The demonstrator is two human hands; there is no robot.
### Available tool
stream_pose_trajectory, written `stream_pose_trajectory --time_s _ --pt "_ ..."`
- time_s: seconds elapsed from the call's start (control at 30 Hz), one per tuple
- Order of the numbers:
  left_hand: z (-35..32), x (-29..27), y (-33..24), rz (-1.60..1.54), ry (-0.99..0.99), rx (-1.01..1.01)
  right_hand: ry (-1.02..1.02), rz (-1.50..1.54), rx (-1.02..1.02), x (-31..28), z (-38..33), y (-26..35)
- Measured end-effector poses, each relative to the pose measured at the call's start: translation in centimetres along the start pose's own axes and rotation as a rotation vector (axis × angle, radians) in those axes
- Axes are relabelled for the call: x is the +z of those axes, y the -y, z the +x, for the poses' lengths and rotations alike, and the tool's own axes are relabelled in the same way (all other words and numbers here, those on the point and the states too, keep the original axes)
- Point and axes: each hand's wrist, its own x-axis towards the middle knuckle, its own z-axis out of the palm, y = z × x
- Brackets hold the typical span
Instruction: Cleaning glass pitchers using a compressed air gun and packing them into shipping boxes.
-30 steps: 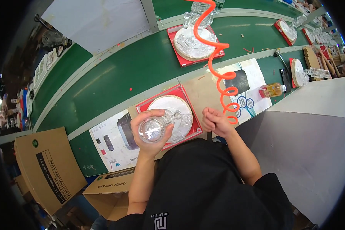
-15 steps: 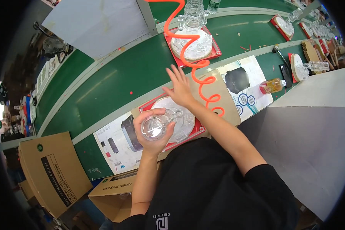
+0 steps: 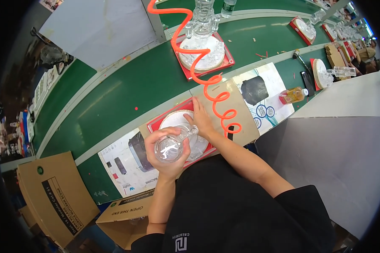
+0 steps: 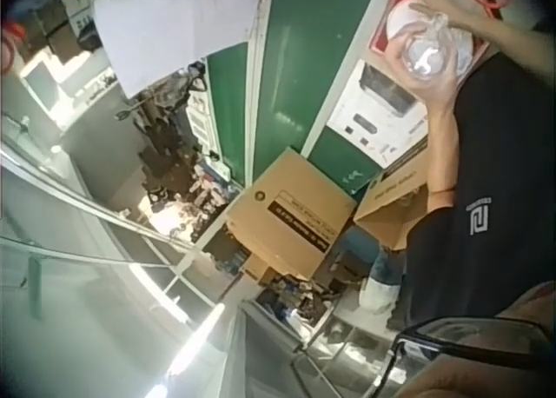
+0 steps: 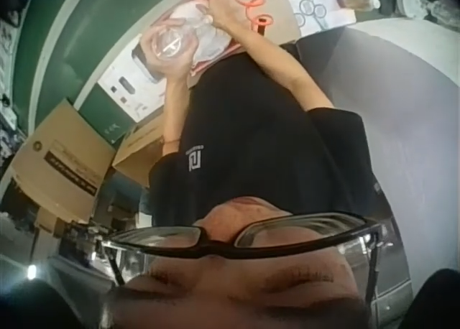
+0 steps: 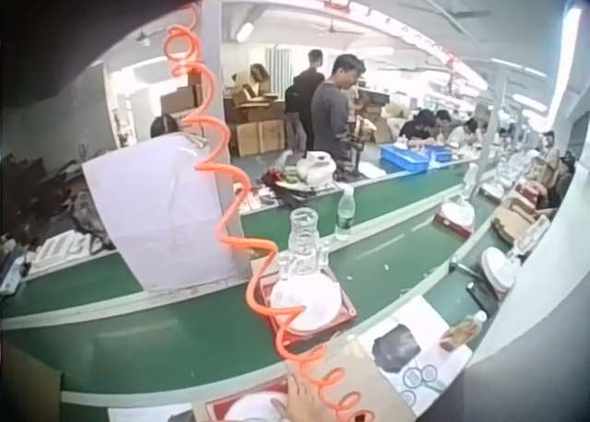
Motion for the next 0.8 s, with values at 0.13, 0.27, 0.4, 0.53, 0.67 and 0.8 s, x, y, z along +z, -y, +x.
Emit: stream_pose_trajectory --time_s 0.13,0.27,0.4,0.53,0.67,0.8 --pt "0.0 -0.3 -0.3 0.003 0.015 -0.003 0.014 0.019 0.018 0.1 0.0 -0.1" --pt "-0.6 -0.6 -0.7 -0.009 -0.01 -0.024 0.017 0.045 -0.017 0.2 0.1 -0.1" --pt "-1.1 -1.5 -0.1 0.012 -0.041 0.008 -0.002 0.033 -0.034 0.4 -0.1 0.5" --pt "-1.4 -2.4 0.6 0.011 -0.011 0.025 0.011 0.287 -0.092 -3.0 -4.2 -0.4" --pt "-1.5 -2.6 0.7 0.013 -0.021 0.018 0.41 0.464 0.063 -9.1 -11.0 -1.4" --pt "-1.5 -2.5 1.0 0.029 -0.01 0.035 0.299 0.251 0.371 -14.4 -15.7 -5.4"
